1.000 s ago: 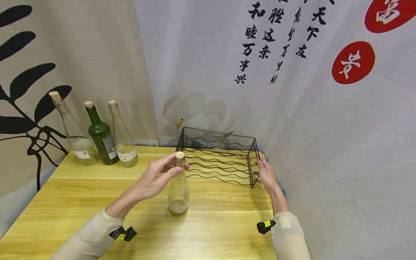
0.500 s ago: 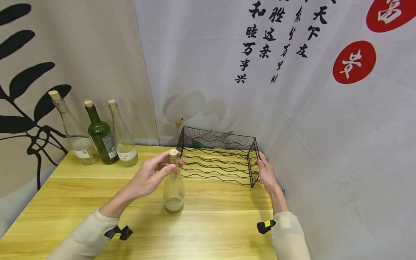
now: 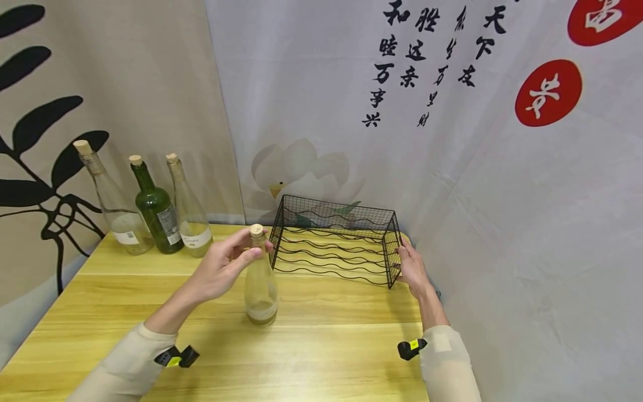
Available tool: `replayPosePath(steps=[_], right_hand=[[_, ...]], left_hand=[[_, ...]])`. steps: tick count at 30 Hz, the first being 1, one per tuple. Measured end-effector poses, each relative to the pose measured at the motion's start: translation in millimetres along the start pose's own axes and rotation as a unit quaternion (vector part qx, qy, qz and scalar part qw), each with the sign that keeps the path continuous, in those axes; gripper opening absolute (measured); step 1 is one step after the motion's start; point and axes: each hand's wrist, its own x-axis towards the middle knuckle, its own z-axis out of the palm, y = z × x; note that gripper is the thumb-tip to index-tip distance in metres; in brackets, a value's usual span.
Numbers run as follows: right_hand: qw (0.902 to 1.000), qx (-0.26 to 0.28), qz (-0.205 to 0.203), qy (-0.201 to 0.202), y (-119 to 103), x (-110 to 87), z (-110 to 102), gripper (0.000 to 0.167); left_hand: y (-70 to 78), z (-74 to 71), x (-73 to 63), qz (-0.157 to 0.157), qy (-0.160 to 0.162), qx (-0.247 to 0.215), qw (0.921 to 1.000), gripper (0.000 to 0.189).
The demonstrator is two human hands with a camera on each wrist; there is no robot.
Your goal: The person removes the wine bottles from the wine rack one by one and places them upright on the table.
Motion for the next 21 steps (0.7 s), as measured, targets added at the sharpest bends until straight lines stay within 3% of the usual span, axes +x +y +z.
replayPosePath(steps=[21], right_hand=[[1.0,0.002,0.002,0.006,0.6,-0.3,2.3,0.063]], left_hand=[[-13.8,-33.2,-5.0,-0.014,0.055,0.014,0.9983,0.044]])
